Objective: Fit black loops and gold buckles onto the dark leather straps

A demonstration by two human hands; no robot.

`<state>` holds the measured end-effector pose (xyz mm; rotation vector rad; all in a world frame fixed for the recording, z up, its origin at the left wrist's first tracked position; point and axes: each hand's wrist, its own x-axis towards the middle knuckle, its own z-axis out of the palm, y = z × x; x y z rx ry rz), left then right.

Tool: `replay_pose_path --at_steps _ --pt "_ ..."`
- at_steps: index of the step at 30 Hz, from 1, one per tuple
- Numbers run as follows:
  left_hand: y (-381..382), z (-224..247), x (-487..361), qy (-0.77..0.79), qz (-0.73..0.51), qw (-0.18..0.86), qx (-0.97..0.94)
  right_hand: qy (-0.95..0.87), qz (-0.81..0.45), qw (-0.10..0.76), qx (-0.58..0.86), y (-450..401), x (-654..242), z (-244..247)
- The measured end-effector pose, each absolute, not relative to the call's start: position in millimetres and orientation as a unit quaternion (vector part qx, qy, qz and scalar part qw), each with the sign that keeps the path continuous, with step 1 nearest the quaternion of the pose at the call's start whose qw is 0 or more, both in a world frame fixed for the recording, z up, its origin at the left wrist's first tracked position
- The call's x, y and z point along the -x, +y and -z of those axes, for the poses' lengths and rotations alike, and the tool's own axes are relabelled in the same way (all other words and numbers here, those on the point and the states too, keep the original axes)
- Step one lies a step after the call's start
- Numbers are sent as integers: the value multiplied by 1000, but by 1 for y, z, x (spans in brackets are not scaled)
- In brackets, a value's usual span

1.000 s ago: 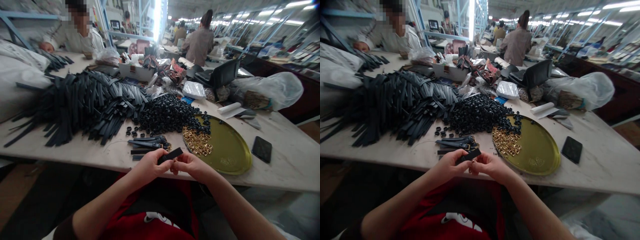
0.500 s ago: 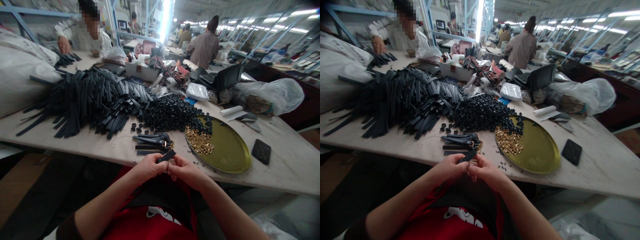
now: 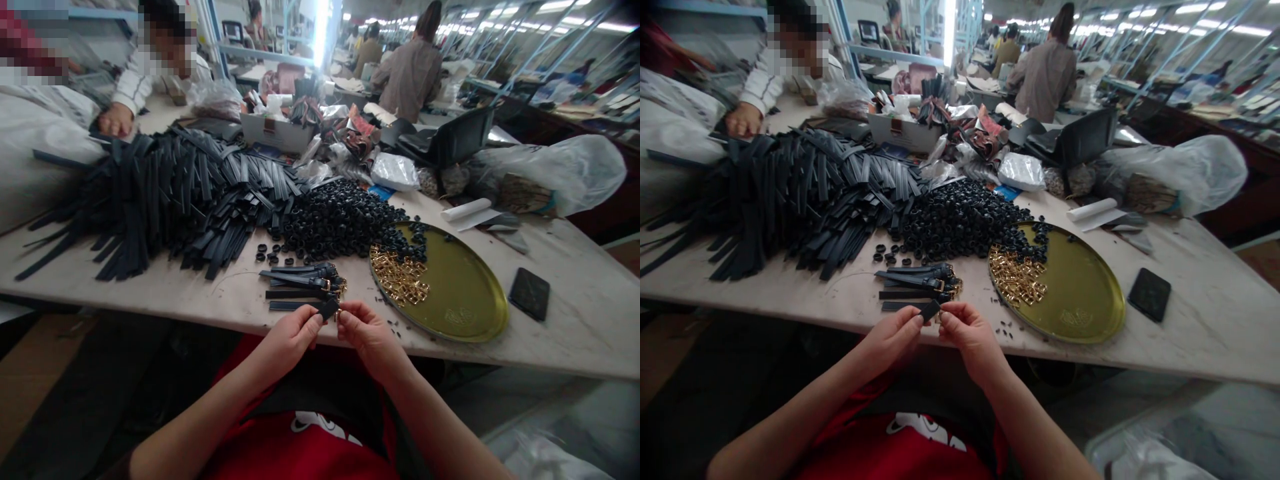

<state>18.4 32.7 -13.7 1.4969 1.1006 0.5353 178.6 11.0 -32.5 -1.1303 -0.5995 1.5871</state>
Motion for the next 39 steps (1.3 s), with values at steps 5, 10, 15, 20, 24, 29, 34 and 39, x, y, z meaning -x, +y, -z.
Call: replay_pose_path --at_steps 5,10,15,20,24,29,34,39 --pt "32 4 -16 447 -174 529 -700 -123 -721 533 426 10 -172 36" --pt "32 2 -22 420 -160 515 -730 -265 -659 515 480 -2 -165 42" --pt "31 11 -23 438 -166 567 -677 -328 -588 525 520 -9 -162 42" --pt "30 15 -22 437 -160 672 -576 -328 -602 513 517 -10 -163 40" --pt "25 18 -22 451 -174 683 -547 -323 -613 511 509 -11 -161 38" --pt "19 19 -23 461 -177 684 -537 -426 -495 492 575 -18 -159 39" --pt "14 22 -22 481 -196 593 -615 -607 -256 468 590 -28 -163 45" --pt "9 12 -19 473 -174 534 -679 -568 -332 476 584 -29 -167 43"
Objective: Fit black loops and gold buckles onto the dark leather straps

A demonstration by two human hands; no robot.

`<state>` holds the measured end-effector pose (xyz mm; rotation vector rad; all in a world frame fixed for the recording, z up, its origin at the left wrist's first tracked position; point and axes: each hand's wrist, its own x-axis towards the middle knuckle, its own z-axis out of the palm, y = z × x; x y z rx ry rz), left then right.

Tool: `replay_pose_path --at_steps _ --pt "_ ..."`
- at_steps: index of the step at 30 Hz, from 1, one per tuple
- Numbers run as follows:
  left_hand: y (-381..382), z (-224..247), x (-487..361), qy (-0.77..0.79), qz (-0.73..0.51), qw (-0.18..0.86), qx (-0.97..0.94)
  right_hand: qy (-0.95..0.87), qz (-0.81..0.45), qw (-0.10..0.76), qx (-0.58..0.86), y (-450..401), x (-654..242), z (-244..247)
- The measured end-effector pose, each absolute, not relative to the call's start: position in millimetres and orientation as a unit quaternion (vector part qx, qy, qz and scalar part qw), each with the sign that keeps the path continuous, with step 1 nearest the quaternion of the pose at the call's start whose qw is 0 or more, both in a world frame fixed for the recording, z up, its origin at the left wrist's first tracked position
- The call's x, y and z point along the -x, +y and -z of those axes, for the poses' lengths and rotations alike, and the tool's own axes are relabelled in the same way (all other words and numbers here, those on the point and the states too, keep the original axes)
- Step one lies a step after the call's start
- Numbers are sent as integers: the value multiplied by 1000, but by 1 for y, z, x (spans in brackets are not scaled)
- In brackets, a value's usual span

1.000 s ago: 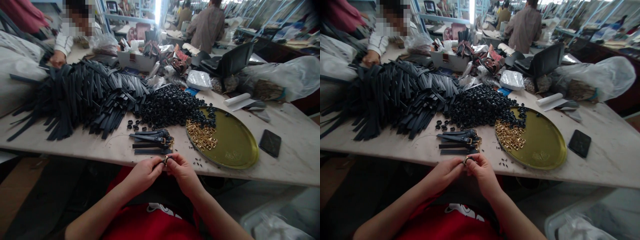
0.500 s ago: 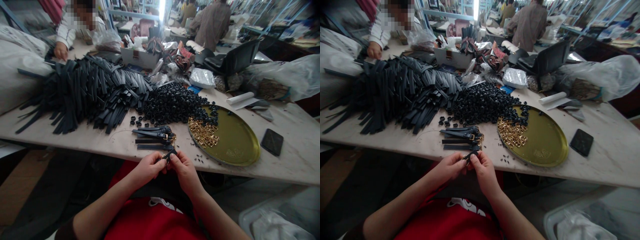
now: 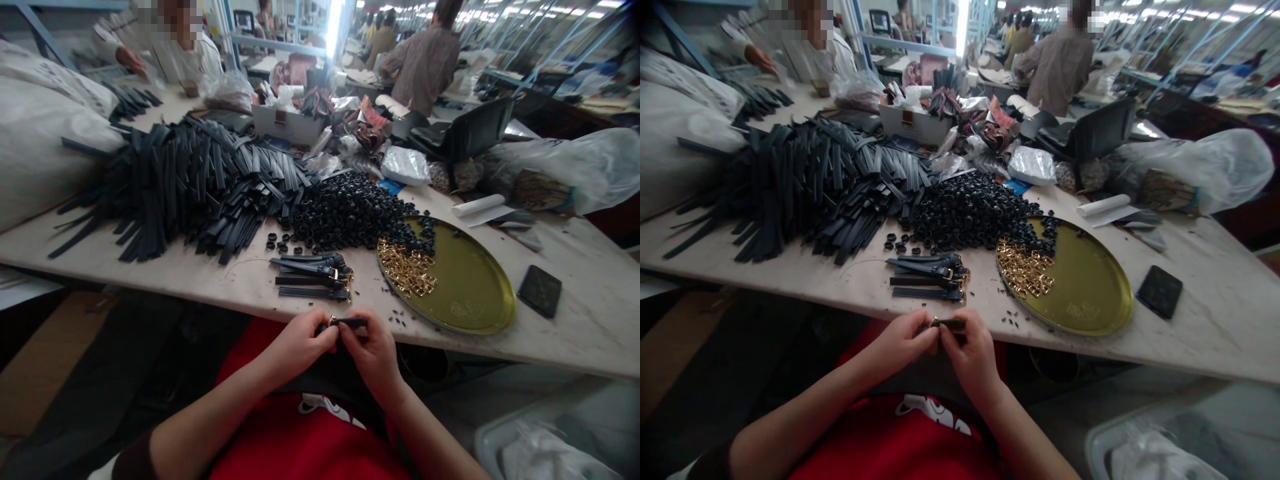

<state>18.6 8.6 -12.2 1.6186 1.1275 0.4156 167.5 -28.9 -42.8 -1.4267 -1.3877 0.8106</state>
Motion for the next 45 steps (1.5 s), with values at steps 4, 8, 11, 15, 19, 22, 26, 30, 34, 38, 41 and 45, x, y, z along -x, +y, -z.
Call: replay_pose_path --at_steps 4,8,11,15,19,22,26,30,34,38,41,45 --pt "12 -6 -16 468 -123 508 -713 -438 -537 462 553 -22 -168 36" --pt "28 -6 -21 502 -102 486 -709 -416 -582 464 522 -11 -167 38" --pt "42 0 -27 515 -110 519 -674 -450 -582 450 506 0 -171 42" --pt "58 5 -30 479 -128 513 -701 -548 -586 350 483 33 -201 42" --pt "73 10 -31 507 -149 535 -659 -645 -269 329 635 94 -247 42" --pt "79 15 -31 504 -178 570 -624 -703 -15 139 697 136 -268 48" --pt "78 20 -31 499 -199 571 -621 -721 49 36 690 155 -270 58" --pt "74 19 -32 495 -233 539 -641 -714 -49 141 684 137 -260 58" --pt "69 17 -38 513 -277 493 -646 -567 -448 342 601 98 -234 47" --pt "58 15 -40 515 -287 459 -665 -383 -677 418 470 58 -207 36" --pt "47 13 -36 518 -278 448 -673 -349 -673 466 457 40 -195 34" --pt "35 13 -32 519 -293 467 -653 -330 -643 514 462 29 -185 32"
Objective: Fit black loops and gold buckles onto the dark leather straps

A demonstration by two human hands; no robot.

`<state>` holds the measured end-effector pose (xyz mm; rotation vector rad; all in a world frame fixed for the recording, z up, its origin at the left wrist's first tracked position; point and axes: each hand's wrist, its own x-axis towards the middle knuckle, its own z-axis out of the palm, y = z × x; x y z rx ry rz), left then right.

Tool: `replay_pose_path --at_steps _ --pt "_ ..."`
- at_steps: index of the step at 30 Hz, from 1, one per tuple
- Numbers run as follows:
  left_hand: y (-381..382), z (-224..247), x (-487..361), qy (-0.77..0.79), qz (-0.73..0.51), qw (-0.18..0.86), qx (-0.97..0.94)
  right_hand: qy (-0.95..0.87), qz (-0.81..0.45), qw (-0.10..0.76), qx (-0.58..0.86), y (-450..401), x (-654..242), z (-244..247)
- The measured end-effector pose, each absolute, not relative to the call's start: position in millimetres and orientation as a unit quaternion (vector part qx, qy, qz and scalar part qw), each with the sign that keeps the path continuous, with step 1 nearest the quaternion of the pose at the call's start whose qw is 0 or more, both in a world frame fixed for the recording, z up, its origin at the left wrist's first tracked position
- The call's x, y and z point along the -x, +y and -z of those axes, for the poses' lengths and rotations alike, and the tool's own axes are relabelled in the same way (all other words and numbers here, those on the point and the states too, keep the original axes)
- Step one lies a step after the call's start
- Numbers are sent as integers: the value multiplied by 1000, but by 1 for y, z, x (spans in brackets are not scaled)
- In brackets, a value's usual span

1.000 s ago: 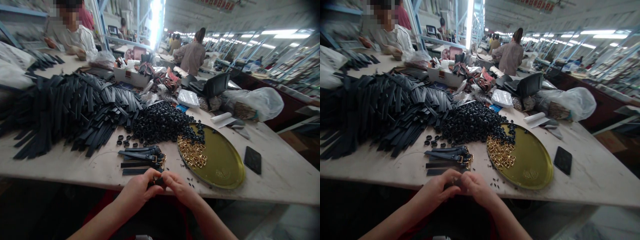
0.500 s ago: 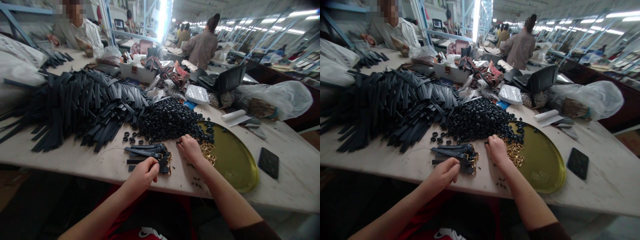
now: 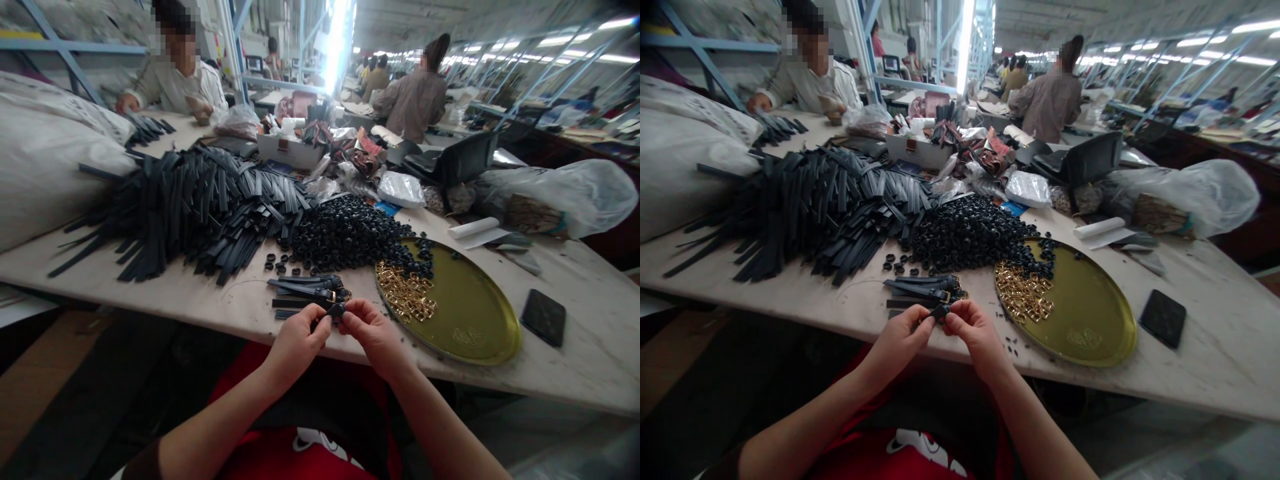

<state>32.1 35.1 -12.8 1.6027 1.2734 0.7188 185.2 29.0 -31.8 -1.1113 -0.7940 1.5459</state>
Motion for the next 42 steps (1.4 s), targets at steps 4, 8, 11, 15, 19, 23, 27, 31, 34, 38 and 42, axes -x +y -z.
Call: replay_pose_path --at_steps 4,8,11,15,19,23,27,31,34,38,42 --pt "26 13 -31 518 -328 468 -636 -251 -684 529 435 23 -178 30" --pt "18 13 -30 529 -324 440 -649 -210 -707 534 413 17 -176 32" --pt "14 14 -26 529 -295 437 -665 -245 -698 527 417 11 -178 31" --pt "11 12 -21 525 -257 417 -696 -295 -677 515 435 4 -179 28" --pt "12 9 -21 502 -235 399 -730 -318 -674 504 438 1 -177 28" --pt "15 7 -23 488 -232 462 -703 -294 -713 473 427 1 -178 35" --pt "18 10 -21 456 -251 527 -672 -310 -686 467 464 3 -182 41" --pt "23 18 -17 447 -256 576 -634 -295 -709 458 447 2 -177 38" --pt "27 23 -19 455 -259 587 -618 -301 -704 454 456 1 -173 35" --pt "30 24 -20 455 -262 576 -626 -306 -716 436 450 4 -173 38" --pt "35 21 -16 510 -221 499 -665 -284 -715 474 428 5 -177 46"
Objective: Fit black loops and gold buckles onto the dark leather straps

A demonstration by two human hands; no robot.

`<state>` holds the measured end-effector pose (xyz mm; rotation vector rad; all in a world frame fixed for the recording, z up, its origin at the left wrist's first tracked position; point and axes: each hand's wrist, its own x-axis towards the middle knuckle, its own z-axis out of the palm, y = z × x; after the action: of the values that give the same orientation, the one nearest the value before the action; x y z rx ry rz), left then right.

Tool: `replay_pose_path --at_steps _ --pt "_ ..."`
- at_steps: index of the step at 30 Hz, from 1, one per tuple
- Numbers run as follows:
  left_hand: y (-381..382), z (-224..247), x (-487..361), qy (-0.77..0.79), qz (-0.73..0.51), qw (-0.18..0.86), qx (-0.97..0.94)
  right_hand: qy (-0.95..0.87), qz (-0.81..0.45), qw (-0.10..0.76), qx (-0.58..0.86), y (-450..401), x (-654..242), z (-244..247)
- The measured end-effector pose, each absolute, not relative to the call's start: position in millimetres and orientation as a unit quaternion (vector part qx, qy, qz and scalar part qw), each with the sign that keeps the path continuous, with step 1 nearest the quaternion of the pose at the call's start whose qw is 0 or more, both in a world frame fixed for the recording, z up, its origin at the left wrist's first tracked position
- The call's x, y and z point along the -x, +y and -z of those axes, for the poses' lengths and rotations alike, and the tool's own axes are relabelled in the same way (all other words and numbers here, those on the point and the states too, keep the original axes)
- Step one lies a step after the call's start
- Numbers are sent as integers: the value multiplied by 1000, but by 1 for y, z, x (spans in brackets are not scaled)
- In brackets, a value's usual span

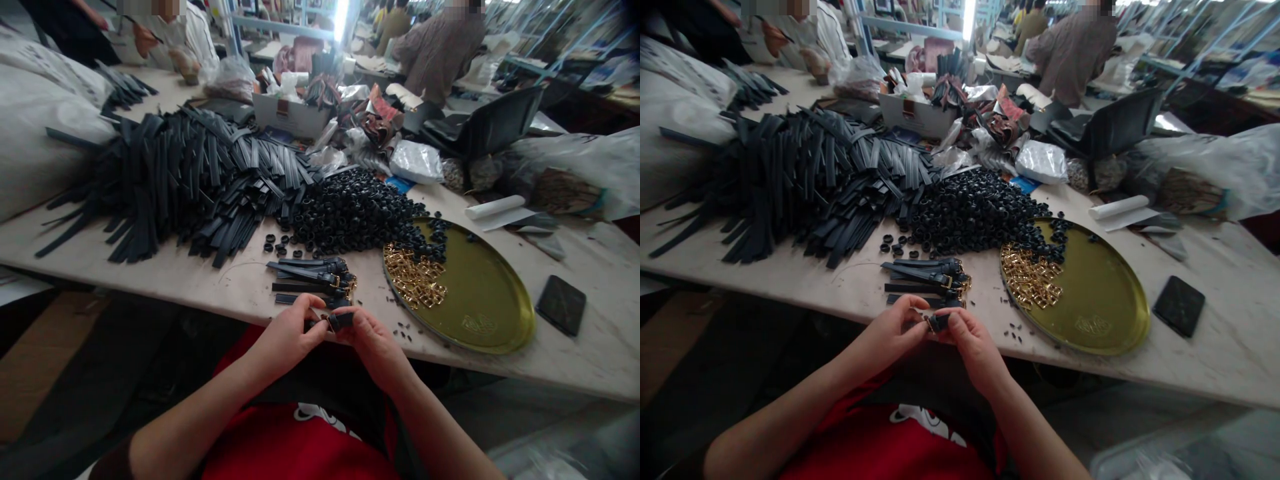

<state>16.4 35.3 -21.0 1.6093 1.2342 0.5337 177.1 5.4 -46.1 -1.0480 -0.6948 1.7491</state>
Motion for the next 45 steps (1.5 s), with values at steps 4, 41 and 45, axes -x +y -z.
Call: replay_pose_path --at_steps 4,41,45 --pt "37 17 -15 533 -191 456 -686 -247 -726 481 426 5 -177 50" --pt "11 12 -14 468 -164 703 -510 -483 -569 404 530 -24 -178 43" --pt "15 19 -21 485 -170 675 -530 -513 -466 425 582 -26 -169 54"
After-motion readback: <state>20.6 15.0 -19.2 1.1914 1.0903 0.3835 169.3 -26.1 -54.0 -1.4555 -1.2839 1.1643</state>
